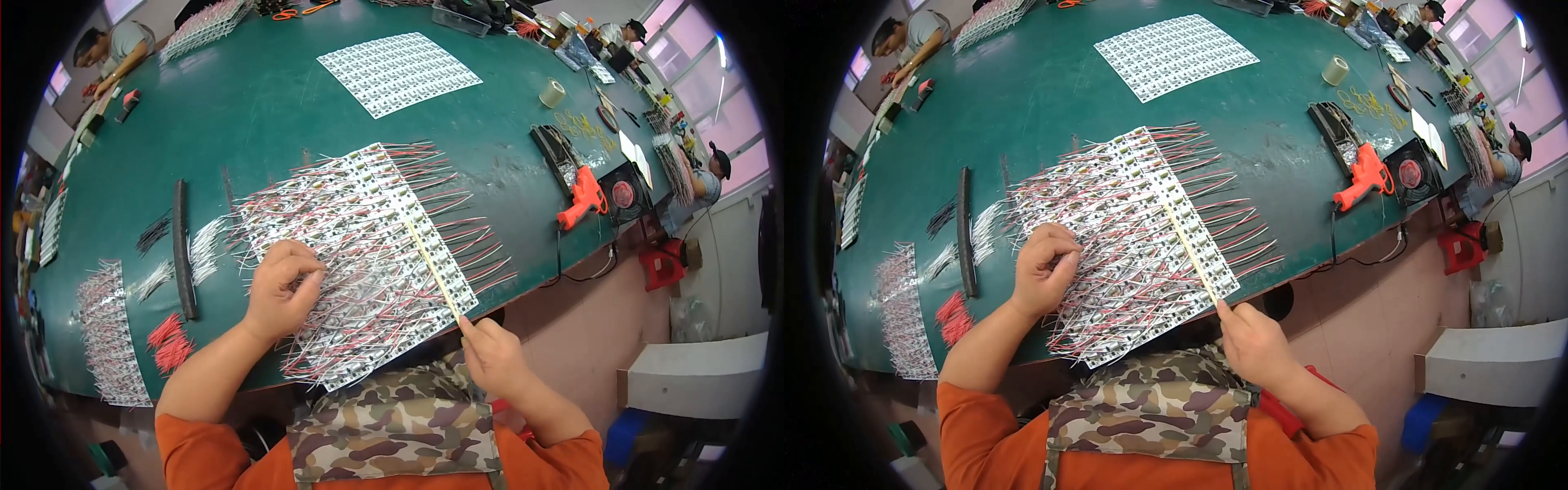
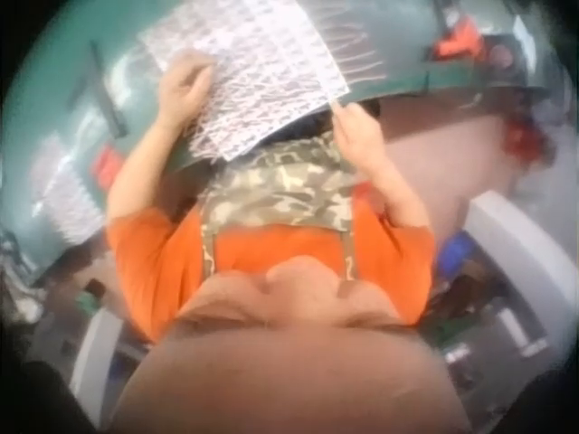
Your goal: The person solders wire connections on a circuit board panel using a handheld soldering tool, arranges the wires across the panel with a wooden stick, and solders the wire joints with the tool.
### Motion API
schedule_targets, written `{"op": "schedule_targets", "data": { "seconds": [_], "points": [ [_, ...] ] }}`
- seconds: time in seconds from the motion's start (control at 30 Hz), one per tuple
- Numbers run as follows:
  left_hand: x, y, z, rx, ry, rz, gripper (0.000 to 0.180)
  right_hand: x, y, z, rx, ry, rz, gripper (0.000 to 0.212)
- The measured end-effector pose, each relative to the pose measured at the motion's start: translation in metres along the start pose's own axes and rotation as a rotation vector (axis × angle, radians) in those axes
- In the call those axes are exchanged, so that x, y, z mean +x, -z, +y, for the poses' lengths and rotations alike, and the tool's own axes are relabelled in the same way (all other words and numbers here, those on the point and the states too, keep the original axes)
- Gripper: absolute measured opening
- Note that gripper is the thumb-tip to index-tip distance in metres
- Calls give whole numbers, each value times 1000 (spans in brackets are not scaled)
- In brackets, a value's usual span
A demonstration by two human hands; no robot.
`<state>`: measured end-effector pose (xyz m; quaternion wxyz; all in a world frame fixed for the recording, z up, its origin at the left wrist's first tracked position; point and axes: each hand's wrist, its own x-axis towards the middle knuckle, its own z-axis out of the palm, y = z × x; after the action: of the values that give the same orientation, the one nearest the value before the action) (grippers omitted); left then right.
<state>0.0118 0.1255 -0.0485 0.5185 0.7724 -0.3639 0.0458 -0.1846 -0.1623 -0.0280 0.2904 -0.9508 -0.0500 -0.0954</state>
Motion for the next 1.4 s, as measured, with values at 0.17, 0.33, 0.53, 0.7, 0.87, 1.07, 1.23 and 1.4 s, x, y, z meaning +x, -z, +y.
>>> {"op": "schedule_targets", "data": {
  "seconds": [0.17, 0.33, 0.53, 0.7, 0.87, 1.07, 1.23, 1.4],
  "points": [
    [0, -1, -1, 24, 9, -4, 9, -1, 1, -8, -84, 139, -89, 40],
    [-1, -2, -2, 25, -4, 7, 8, 0, -4, -21, -79, 122, -153, 38],
    [1, 3, 1, -53, -10, -1, 9, 17, 29, -16, 245, 227, -144, 31],
    [16, 16, 3, 57, -205, 77, 14, 37, 53, 18, 251, -14, 84, 29],
    [29, 7, -6, 79, -137, -10, 13, 45, 45, 32, 178, -63, 106, 26],
    [28, 3, -18, 40, -52, -14, 10, 52, 35, 35, 127, -64, 85, 24],
    [26, 4, -20, 25, -68, -27, 10, 66, 24, 38, 125, -42, 112, 23],
    [25, 4, -20, 32, -69, -37, 11, 76, 16, 36, 149, -59, 120, 23]
  ]
}}
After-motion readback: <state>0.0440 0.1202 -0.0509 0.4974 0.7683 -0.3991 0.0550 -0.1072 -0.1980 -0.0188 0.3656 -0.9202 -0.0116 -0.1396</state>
